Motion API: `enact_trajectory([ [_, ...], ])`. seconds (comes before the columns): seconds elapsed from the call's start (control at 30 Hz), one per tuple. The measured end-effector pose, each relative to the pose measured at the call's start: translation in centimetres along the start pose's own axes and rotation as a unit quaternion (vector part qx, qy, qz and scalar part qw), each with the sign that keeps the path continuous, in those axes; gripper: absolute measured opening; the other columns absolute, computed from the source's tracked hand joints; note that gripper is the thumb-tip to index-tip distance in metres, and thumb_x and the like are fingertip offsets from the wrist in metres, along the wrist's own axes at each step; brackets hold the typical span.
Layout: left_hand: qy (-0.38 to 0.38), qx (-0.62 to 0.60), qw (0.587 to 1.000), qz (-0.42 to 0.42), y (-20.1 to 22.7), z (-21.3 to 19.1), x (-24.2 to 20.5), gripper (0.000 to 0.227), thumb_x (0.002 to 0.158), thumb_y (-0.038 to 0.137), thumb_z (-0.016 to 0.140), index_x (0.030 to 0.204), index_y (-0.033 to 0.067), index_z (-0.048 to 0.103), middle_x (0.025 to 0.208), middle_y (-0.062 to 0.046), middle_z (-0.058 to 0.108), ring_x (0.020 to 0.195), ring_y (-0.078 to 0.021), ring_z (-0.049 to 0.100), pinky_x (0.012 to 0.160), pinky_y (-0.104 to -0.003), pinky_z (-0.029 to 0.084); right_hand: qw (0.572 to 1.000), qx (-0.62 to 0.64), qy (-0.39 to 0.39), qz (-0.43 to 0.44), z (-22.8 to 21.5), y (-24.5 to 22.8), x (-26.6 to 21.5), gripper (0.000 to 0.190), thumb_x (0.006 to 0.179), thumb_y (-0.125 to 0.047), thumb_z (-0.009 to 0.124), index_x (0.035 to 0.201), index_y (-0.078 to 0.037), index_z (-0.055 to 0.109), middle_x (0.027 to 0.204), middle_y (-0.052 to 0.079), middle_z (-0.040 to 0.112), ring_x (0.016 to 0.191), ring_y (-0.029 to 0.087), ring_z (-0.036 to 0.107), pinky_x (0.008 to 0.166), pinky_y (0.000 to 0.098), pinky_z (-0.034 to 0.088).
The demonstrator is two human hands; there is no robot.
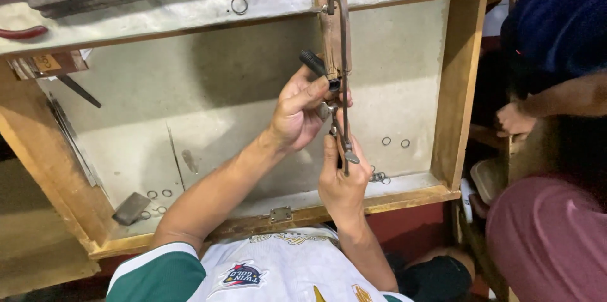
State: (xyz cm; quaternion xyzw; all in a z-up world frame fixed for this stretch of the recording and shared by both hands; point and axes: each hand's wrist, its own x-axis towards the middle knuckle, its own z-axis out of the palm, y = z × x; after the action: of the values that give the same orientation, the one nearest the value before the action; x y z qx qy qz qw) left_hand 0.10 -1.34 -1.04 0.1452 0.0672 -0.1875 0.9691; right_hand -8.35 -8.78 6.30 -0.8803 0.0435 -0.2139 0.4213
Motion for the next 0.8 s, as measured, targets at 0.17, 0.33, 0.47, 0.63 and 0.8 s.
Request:
enact_trajectory([
  [0.17, -0.005, 0.008, 1.000, 0.005, -0.2, -0.4, 0.3, 0.036, 0.099, 0.005, 0.065, 0.132, 0.0005, 0.051, 0.097, -0.030, 0.071, 0.089, -0.0361, 0.077, 0.071, -0.044, 0.068, 1.000, -0.002, -0.005, 0.010, -0.3, -1.0, 0.6, 0.018, 0.101, -0.002, 0.064, 0.115, 0.004, 0.074, 0.087, 0.018, 0.073, 0.080, 0.041, 0.074, 0.061, 0.0420, 0.058],
  [0.33, 0.002, 0.017, 1.000, 0.009, 0.0, 0.0, 0.3, 0.035, 0.099, 0.005, 0.065, 0.131, -0.0001, 0.053, 0.098, -0.029, 0.072, 0.089, -0.0356, 0.077, 0.071, -0.043, 0.069, 1.000, -0.007, 0.002, 0.011, 0.0, -0.6, 0.5, 0.020, 0.101, -0.002, 0.065, 0.117, 0.003, 0.074, 0.090, 0.017, 0.075, 0.080, 0.041, 0.074, 0.060, 0.0408, 0.057],
  [0.47, -0.010, 0.003, 1.000, -0.015, 0.1, -0.8, -0.2, 0.039, 0.101, 0.003, 0.065, 0.136, -0.0008, 0.048, 0.105, -0.028, 0.072, 0.092, -0.0379, 0.076, 0.080, -0.046, 0.067, 0.998, -0.002, -0.047, 0.042, -0.4, 0.6, -1.3, 0.027, 0.106, -0.006, 0.059, 0.131, 0.003, 0.064, 0.114, 0.019, 0.069, 0.102, 0.038, 0.072, 0.081, 0.0399, 0.058],
  [0.63, -0.009, 0.015, 0.999, -0.043, 0.7, -1.0, -0.1, 0.055, 0.101, 0.004, 0.067, 0.146, -0.0002, 0.037, 0.110, -0.029, 0.073, 0.091, -0.0406, 0.076, 0.075, -0.041, 0.067, 0.994, 0.032, -0.076, 0.074, 0.0, 1.5, -2.2, 0.035, 0.110, -0.008, 0.055, 0.143, 0.003, 0.054, 0.140, 0.019, 0.065, 0.125, 0.033, 0.071, 0.104, 0.0367, 0.058],
  [0.8, -0.008, 0.016, 0.999, -0.043, 0.5, -1.2, 0.0, 0.050, 0.101, 0.003, 0.067, 0.144, 0.0003, 0.042, 0.112, -0.024, 0.073, 0.094, -0.0394, 0.075, 0.083, -0.041, 0.066, 0.993, 0.052, -0.071, 0.082, 0.1, 1.6, -2.0, 0.035, 0.110, -0.008, 0.055, 0.141, 0.006, 0.054, 0.140, 0.021, 0.064, 0.130, 0.034, 0.068, 0.110, 0.0373, 0.057],
])
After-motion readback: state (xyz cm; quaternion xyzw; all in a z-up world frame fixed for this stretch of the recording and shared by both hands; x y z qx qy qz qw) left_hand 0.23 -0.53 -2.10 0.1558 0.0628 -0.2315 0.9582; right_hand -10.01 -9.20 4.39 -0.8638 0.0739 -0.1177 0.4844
